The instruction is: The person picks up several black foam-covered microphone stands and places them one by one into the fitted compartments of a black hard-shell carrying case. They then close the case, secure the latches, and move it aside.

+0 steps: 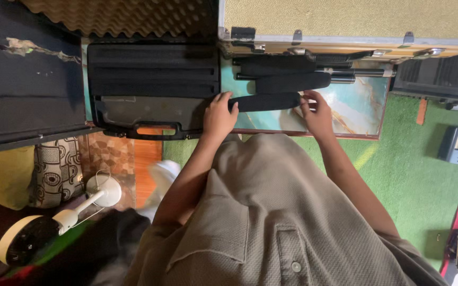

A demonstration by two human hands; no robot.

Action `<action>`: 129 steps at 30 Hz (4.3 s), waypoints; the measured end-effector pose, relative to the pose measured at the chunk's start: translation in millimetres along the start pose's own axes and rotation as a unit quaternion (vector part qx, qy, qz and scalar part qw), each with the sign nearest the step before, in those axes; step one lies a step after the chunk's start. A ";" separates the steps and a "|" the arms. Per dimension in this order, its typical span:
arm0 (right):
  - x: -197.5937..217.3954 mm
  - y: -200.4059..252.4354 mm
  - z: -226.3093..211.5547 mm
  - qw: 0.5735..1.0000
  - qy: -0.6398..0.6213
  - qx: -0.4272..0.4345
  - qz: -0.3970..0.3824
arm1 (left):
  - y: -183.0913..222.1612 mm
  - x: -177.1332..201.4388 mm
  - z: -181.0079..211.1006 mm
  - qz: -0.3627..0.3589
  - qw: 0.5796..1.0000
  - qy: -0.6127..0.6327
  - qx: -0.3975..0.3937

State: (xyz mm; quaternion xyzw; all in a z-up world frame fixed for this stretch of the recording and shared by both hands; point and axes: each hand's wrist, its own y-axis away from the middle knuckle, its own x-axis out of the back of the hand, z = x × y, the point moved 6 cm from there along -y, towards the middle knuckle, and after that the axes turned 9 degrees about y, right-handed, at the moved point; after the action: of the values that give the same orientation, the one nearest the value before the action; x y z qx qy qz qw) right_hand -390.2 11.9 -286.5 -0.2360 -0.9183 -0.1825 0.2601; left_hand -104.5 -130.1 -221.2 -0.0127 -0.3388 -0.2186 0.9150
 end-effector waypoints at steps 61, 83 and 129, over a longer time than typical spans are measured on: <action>52.7 18.3 -79.6 0.978 -0.123 0.008 -0.170 | 54.0 33.7 32.5 0.050 0.919 0.385 0.066; -132.8 52.8 -185.6 0.939 -0.179 0.077 -0.284 | 131.2 181.4 -99.7 0.208 0.891 0.399 0.054; -270.4 66.6 -224.4 0.977 -0.119 -0.044 -0.173 | 20.2 298.8 -201.2 -0.044 0.983 0.152 -0.093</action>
State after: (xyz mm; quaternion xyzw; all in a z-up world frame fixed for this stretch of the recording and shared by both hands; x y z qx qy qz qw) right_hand -63.5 -127.7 -245.8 -0.1050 -0.9607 -0.2354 0.1028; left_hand 229.0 -263.3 -186.8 -0.0497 -0.1740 -0.2888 0.9401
